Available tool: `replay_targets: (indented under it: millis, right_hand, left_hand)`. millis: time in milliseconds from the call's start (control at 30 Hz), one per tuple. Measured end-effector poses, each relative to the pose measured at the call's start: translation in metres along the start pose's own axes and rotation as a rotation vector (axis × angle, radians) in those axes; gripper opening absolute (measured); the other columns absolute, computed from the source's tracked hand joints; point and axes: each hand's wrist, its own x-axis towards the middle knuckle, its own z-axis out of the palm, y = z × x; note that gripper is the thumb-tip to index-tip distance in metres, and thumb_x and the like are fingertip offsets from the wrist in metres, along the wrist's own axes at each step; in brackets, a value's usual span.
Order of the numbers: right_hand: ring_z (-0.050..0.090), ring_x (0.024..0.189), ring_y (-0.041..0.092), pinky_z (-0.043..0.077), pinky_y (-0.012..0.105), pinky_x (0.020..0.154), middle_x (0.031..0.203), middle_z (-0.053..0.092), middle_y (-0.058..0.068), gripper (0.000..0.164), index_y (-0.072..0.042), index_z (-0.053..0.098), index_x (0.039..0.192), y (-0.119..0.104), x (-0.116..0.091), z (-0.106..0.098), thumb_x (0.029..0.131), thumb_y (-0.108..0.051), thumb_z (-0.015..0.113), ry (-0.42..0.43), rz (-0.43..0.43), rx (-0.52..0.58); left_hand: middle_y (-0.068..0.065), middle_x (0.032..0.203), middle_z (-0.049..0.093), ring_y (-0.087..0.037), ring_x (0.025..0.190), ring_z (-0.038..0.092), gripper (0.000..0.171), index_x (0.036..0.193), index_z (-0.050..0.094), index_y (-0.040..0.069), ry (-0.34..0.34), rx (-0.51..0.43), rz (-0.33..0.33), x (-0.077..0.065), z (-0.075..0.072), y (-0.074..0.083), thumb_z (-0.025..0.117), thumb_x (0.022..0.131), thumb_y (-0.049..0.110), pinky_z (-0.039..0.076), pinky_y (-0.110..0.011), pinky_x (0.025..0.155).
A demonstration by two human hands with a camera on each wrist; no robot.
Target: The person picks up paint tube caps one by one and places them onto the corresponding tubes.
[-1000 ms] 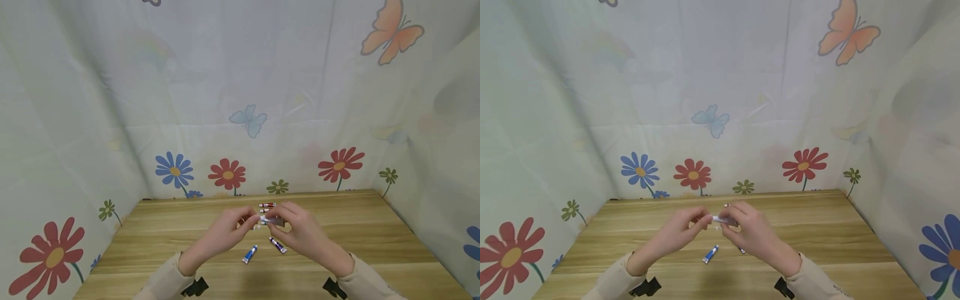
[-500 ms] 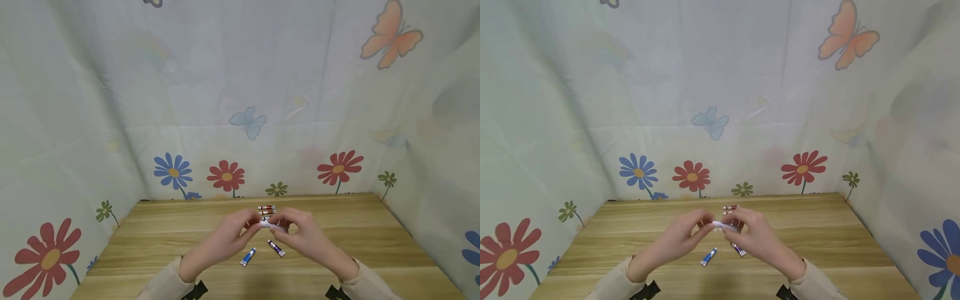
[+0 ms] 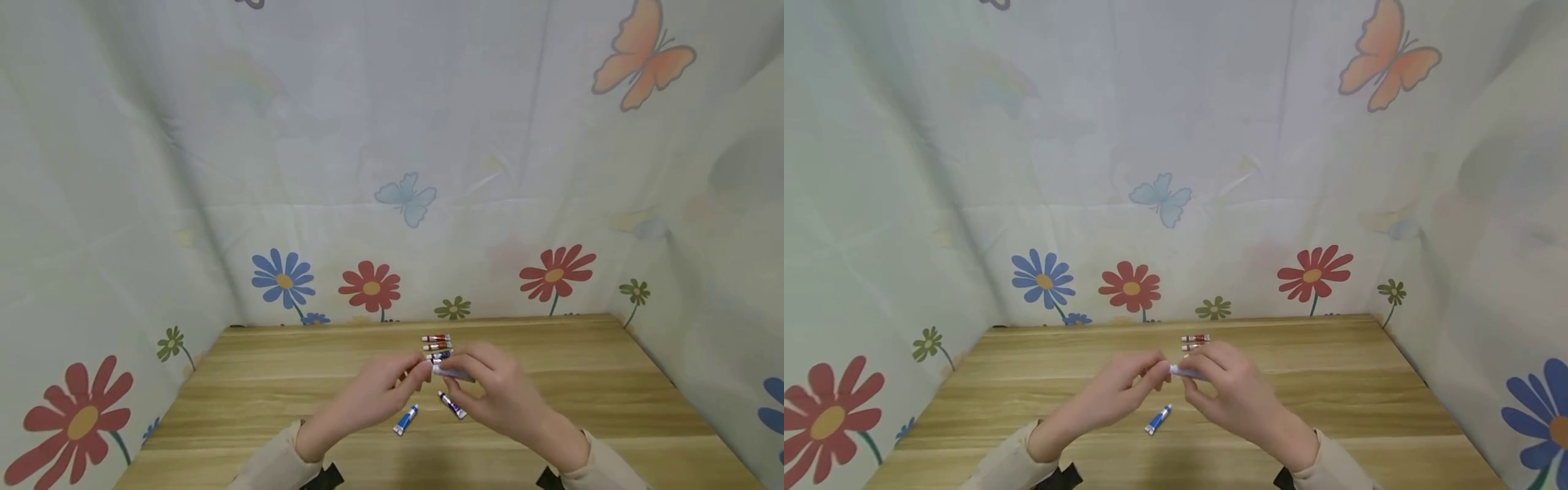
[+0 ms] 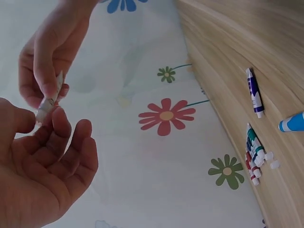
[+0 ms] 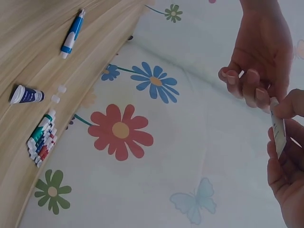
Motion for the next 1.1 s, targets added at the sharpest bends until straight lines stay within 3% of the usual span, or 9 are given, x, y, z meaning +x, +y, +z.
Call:
replay_targets:
  millis: [100,267,367,500,633,733,867,1000,1100]
  right_hand:
    - [0.063,0.084,0.011,0.054,0.023,0.074,0.096,0.066,-0.003,0.020,-0.009,0.071,0.100,-0.001,0.001,0.002,0.099,-0.025,0.060,0.002,-0.021,-0.015]
    - [0.062,0.085,0.008,0.052,0.018,0.075,0.098,0.067,-0.003,0.014,-0.010,0.072,0.102,-0.001,-0.001,0.002,0.097,-0.021,0.067,-0.029,0.060,0.084]
    - [0.061,0.083,0.006,0.050,0.016,0.073,0.098,0.068,-0.004,0.011,-0.011,0.072,0.104,-0.002,-0.002,0.002,0.094,-0.016,0.071,-0.051,0.133,0.171]
    - [0.057,0.077,0.005,0.049,0.020,0.065,0.095,0.068,-0.010,0.019,-0.018,0.073,0.105,-0.005,-0.002,0.001,0.090,-0.008,0.076,-0.085,0.260,0.282]
    - [0.054,0.071,0.007,0.047,0.024,0.057,0.087,0.066,-0.012,0.018,-0.023,0.074,0.104,-0.009,-0.003,0.001,0.092,-0.009,0.075,-0.110,0.394,0.406]
    - [0.054,0.068,0.009,0.045,0.025,0.053,0.084,0.067,-0.009,0.015,-0.023,0.075,0.103,-0.010,-0.004,0.001,0.094,-0.011,0.073,-0.125,0.455,0.476]
    - [0.057,0.072,0.009,0.047,0.024,0.057,0.089,0.070,-0.010,0.016,-0.021,0.076,0.107,-0.011,-0.004,0.001,0.094,-0.014,0.073,-0.132,0.468,0.445]
    - [0.057,0.076,0.008,0.049,0.024,0.062,0.093,0.070,-0.011,0.021,-0.017,0.075,0.111,-0.012,-0.004,0.000,0.091,-0.011,0.076,-0.096,0.417,0.366]
    - [0.057,0.075,0.008,0.049,0.025,0.062,0.091,0.070,-0.011,0.020,-0.018,0.075,0.110,-0.012,-0.004,-0.001,0.092,-0.010,0.075,-0.078,0.417,0.368]
  left_hand:
    - [0.007,0.074,0.053,-0.004,0.066,0.048,0.024,0.096,0.062,0.019,0.001,-0.002,0.007,-0.001,0.001,-0.001,0.046,0.109,0.031,0.043,-0.021,0.059]
    - [0.011,0.073,0.047,-0.004,0.065,0.046,0.018,0.100,0.062,0.016,0.029,0.009,0.075,-0.003,0.001,0.000,0.049,0.108,0.026,0.040,-0.019,0.059]
    - [0.010,0.075,0.049,-0.006,0.066,0.047,0.016,0.101,0.061,0.014,0.045,0.037,0.128,-0.004,0.002,0.000,0.050,0.108,0.023,0.041,-0.018,0.059]
    - [0.007,0.082,0.055,-0.005,0.069,0.046,0.013,0.099,0.060,0.012,0.084,0.106,0.225,-0.008,0.003,0.000,0.052,0.107,0.019,0.042,-0.016,0.060]
    - [0.004,0.089,0.059,-0.005,0.075,0.049,0.007,0.101,0.061,0.010,0.137,0.196,0.350,-0.012,0.003,0.000,0.056,0.104,0.013,0.043,-0.013,0.066]
    - [0.004,0.090,0.060,-0.006,0.077,0.050,0.004,0.102,0.061,0.010,0.167,0.244,0.406,-0.015,0.003,0.001,0.057,0.103,0.012,0.044,-0.012,0.069]
    - [0.006,0.088,0.060,-0.005,0.077,0.051,0.009,0.099,0.062,0.011,0.182,0.240,0.342,-0.017,0.003,0.001,0.056,0.104,0.016,0.047,-0.016,0.069]
    - [0.009,0.083,0.057,-0.004,0.076,0.052,0.014,0.099,0.064,0.013,0.170,0.154,0.208,-0.019,0.000,0.000,0.055,0.106,0.021,0.051,-0.022,0.068]
    - [0.011,0.080,0.055,-0.005,0.075,0.052,0.015,0.100,0.066,0.014,0.162,0.094,0.146,-0.022,-0.004,0.000,0.054,0.106,0.023,0.051,-0.023,0.068]
